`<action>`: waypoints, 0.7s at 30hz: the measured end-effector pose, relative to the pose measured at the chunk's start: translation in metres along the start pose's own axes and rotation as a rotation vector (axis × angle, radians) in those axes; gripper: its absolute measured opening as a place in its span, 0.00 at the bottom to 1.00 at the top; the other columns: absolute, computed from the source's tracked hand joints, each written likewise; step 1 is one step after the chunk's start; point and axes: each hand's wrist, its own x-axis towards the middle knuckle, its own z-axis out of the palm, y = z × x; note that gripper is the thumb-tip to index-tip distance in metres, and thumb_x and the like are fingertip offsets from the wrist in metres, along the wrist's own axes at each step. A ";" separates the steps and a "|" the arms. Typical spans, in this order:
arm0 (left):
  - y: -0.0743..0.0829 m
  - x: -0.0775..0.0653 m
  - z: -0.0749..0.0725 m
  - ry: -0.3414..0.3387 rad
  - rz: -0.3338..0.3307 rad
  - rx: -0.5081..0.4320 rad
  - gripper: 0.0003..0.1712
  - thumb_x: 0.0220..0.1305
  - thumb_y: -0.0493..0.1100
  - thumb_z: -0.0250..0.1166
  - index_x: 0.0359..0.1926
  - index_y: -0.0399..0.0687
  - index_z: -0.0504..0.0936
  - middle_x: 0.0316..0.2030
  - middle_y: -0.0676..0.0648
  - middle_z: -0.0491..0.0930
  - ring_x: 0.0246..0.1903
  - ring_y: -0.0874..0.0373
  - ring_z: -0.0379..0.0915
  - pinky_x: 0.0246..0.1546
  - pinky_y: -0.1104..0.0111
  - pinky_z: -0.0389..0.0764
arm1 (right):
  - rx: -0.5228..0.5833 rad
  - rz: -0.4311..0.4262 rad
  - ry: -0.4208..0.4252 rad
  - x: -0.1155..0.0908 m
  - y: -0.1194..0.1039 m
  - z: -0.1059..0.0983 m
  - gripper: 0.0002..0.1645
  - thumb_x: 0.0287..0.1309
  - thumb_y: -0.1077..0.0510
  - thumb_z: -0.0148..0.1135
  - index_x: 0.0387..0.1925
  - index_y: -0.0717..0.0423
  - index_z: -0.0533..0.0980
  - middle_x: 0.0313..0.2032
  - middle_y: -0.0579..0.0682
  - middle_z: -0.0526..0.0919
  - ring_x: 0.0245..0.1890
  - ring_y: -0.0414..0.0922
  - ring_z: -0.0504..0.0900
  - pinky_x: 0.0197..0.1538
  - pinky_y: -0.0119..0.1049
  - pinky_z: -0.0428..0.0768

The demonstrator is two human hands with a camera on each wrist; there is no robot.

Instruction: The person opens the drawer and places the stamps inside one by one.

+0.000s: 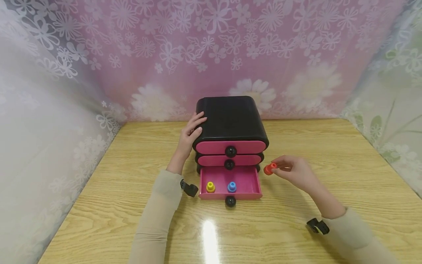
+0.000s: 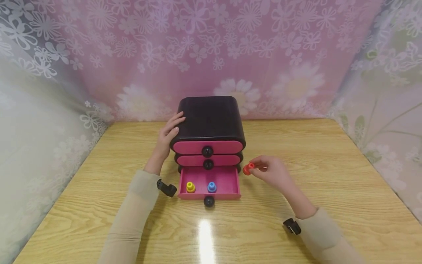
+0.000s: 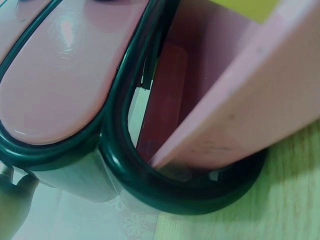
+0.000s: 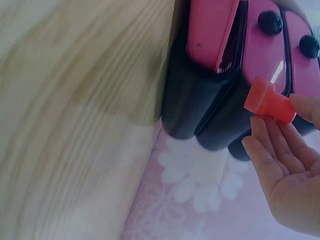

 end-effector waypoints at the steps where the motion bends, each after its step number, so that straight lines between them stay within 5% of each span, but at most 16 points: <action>1: 0.000 0.000 0.000 0.001 -0.002 -0.002 0.20 0.57 0.26 0.45 0.51 0.18 0.66 0.58 0.28 0.57 0.64 0.39 0.36 0.61 0.55 0.45 | 0.012 -0.012 -0.006 0.000 -0.002 0.002 0.14 0.47 0.63 0.63 0.38 0.67 0.77 0.34 0.56 0.80 0.35 0.50 0.80 0.37 0.37 0.78; 12: 0.000 -0.001 0.000 -0.010 -0.011 0.001 0.20 0.58 0.26 0.45 0.51 0.18 0.65 0.59 0.28 0.56 0.64 0.39 0.36 0.61 0.56 0.45 | 0.038 -0.042 -0.088 0.000 -0.019 0.022 0.12 0.47 0.63 0.64 0.36 0.64 0.78 0.32 0.51 0.81 0.34 0.46 0.79 0.38 0.37 0.78; 18: -0.013 -0.001 -0.004 -0.020 -0.015 -0.017 0.20 0.59 0.27 0.45 0.53 0.22 0.66 0.60 0.32 0.57 0.65 0.43 0.36 0.61 0.55 0.46 | 0.051 -0.094 -0.106 0.004 -0.019 0.031 0.12 0.46 0.62 0.65 0.35 0.63 0.78 0.32 0.50 0.81 0.34 0.45 0.80 0.36 0.34 0.78; 21: -0.021 -0.001 -0.005 -0.021 -0.012 -0.021 0.21 0.62 0.35 0.47 0.54 0.25 0.67 0.61 0.35 0.58 0.65 0.46 0.36 0.61 0.55 0.45 | 0.047 -0.100 -0.118 0.006 -0.019 0.035 0.12 0.45 0.63 0.65 0.35 0.63 0.78 0.32 0.49 0.81 0.34 0.45 0.79 0.36 0.34 0.78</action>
